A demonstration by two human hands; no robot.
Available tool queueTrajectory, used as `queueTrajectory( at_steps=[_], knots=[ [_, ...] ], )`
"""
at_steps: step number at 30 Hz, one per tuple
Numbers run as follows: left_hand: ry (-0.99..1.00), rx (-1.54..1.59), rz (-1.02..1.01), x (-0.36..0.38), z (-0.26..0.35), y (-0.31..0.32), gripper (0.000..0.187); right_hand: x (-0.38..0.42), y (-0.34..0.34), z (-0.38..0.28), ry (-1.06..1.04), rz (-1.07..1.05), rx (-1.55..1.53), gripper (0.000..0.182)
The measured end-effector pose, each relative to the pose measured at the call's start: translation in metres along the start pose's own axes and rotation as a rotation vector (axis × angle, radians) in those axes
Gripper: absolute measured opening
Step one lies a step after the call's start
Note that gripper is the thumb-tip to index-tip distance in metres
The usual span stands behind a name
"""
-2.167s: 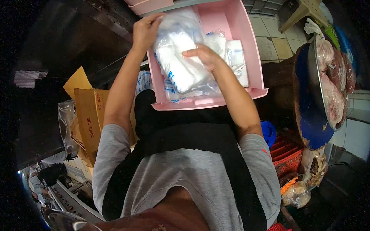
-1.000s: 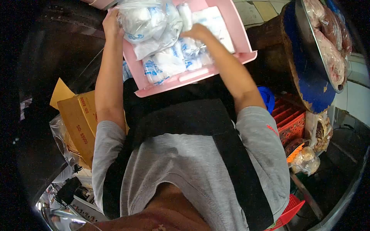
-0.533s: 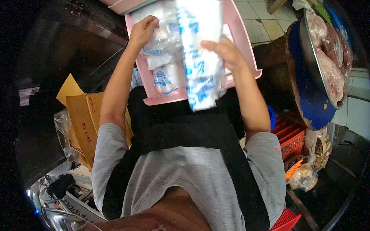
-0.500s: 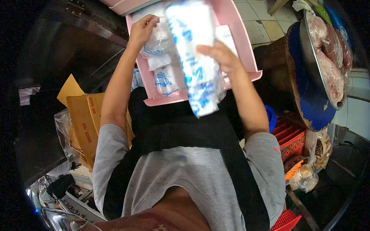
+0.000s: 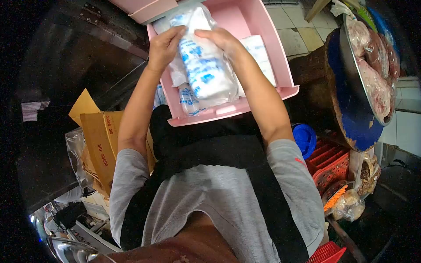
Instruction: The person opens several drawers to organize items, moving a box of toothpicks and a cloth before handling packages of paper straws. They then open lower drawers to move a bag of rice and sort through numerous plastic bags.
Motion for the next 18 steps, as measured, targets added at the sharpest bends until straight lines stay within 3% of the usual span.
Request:
queueTrajectory(
  at_steps=[1,2,3,5,7,10,11,12,15,18],
  knots=[
    [-0.013,-0.031,-0.022,-0.003,0.003,-0.004,0.014,-0.014,-0.002,-0.006,-0.024,-0.08,0.009,0.043],
    [-0.019,-0.035,-0.018,-0.002,0.001,-0.004,0.014,-0.027,-0.004,-0.007,-0.024,-0.026,0.283,0.052],
    [-0.028,-0.009,-0.02,-0.003,-0.003,-0.001,0.014,-0.032,-0.007,0.003,-0.025,-0.03,0.284,0.052],
    [-0.025,0.014,-0.019,-0.002,-0.007,0.005,0.014,-0.027,-0.006,0.015,0.09,0.071,0.821,0.065],
    [-0.094,0.045,-0.027,0.006,-0.008,0.018,0.014,-0.015,-0.001,0.029,-0.12,0.017,0.613,0.058],
    [-0.068,0.046,-0.101,0.017,0.002,0.026,0.019,-0.031,-0.01,0.008,-0.159,0.097,0.377,0.043],
    [-0.111,0.072,-0.106,0.018,0.009,0.024,0.018,-0.068,-0.027,0.01,-0.15,0.16,0.179,0.043],
    [-0.115,0.069,-0.106,0.02,0.009,0.027,0.018,-0.053,-0.022,-0.01,-0.086,0.273,-0.025,0.041],
    [-0.033,0.044,-0.071,0.018,0.004,0.033,0.017,-0.109,-0.044,-0.005,-0.214,0.317,0.113,0.04],
    [-0.42,0.127,-0.031,0.011,-0.016,0.042,0.02,-0.054,-0.036,-0.007,-0.157,0.138,-0.118,0.046]
  ],
)
Point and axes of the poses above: each hand's wrist, its own x-axis away from the middle knuckle, its own y-axis out of the palm, z = x × y, the point moved 2 cm from there along -x, towards the middle knuckle, and after that the axes turned 4 degrees about y, right-handed, at the moved point
